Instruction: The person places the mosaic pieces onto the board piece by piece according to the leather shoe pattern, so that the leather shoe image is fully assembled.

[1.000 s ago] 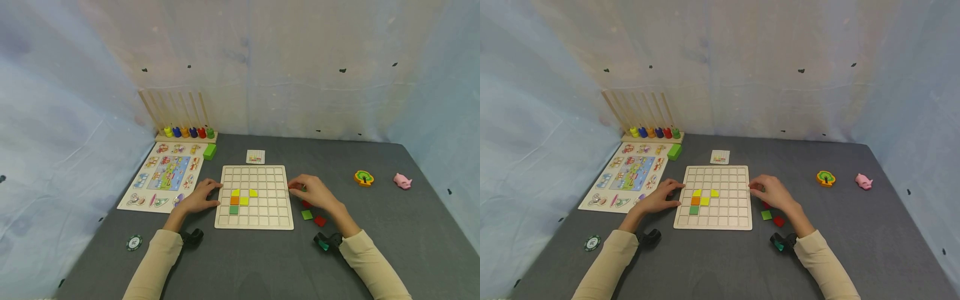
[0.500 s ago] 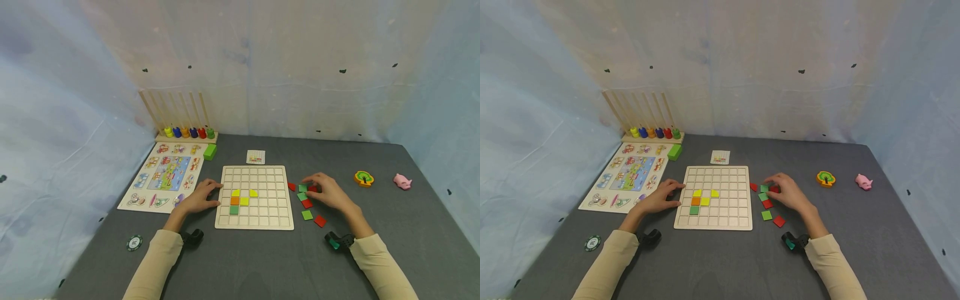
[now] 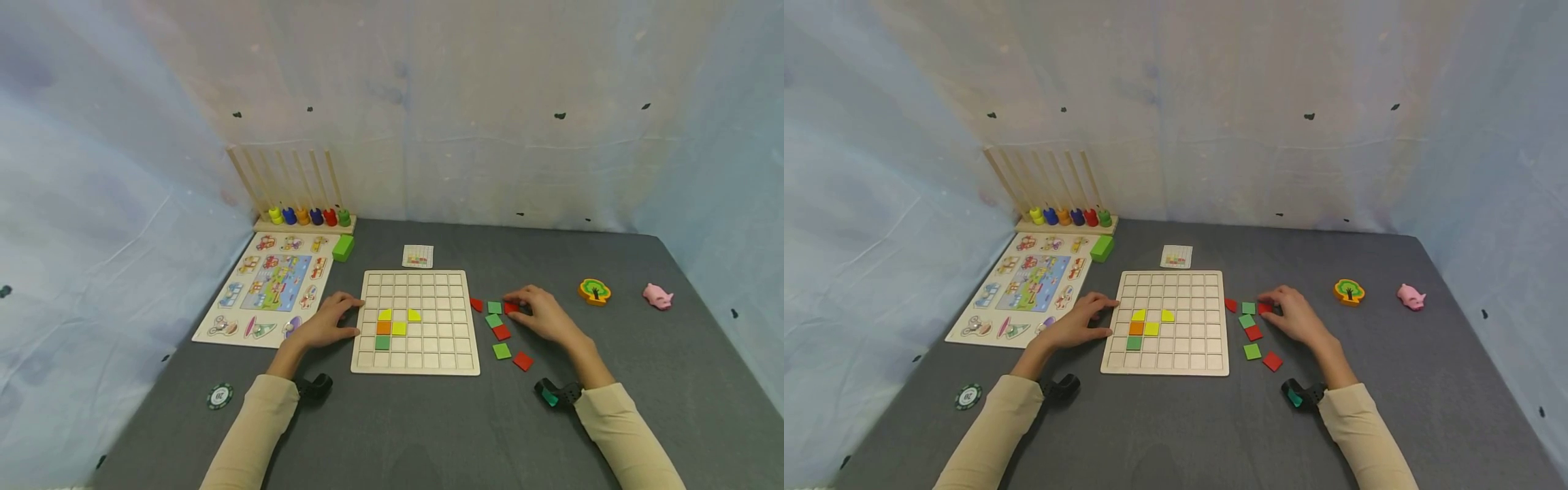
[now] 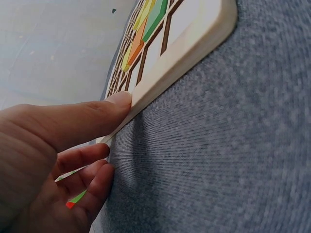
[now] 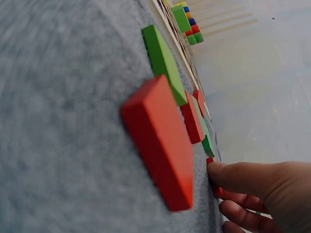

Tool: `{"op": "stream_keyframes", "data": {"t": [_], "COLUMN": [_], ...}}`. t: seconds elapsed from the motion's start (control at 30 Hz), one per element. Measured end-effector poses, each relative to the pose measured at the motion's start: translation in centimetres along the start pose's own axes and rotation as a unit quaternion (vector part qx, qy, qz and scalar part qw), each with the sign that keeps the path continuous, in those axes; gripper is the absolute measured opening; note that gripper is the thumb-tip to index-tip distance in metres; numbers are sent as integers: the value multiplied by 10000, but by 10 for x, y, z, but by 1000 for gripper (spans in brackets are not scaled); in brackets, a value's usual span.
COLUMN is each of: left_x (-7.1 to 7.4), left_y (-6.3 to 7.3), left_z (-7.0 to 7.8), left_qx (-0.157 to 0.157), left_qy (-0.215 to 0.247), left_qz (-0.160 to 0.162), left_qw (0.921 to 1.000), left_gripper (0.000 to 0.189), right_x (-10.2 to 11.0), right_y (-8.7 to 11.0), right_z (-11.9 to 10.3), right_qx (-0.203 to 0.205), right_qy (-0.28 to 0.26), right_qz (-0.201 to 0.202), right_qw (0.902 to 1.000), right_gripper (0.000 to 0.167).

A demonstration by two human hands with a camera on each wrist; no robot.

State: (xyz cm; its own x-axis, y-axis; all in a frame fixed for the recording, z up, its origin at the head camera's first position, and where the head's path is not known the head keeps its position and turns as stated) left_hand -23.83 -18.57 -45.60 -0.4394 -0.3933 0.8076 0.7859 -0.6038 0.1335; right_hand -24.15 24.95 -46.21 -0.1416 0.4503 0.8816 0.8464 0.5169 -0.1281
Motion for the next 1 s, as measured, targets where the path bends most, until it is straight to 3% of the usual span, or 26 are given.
{"op": "stream_keyframes", "data": {"t": [0.47, 0.73, 1.0], "left_x": [0, 1, 0], "left_y": [-1, -1, 0], "left_z": [1, 1, 0], "left_qx": [114, 60, -30], "left_qy": [43, 52, -20], "left_qz": [-50, -37, 13], "left_qw": [9999, 10000, 10000], "left_gripper": [55, 54, 54], "right_x": [-1, -12, -46], "right_y": [-8, -34, -58], "right_z": [-10, -57, -108], "right_qx": [-76, 560, 1412], "right_qy": [-44, -634, -794], "right_qz": [124, 116, -147], "right_qw": [9999, 9963, 9867], "right_gripper": [27, 30, 30]}}
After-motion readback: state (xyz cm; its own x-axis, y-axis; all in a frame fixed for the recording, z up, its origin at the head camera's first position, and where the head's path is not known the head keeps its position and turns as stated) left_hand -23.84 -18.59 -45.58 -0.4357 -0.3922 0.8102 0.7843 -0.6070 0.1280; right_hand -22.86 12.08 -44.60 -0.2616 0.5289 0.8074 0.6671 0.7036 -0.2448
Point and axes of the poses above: each hand's wrist, its own y-axis away from the middle knuckle, its own x-axis out of the back of the hand, z = x × y, the point moved 2 cm from there along -y, towards the middle knuckle, and after that the axes turned 9 degrees about -z, right-handed, at the moved point
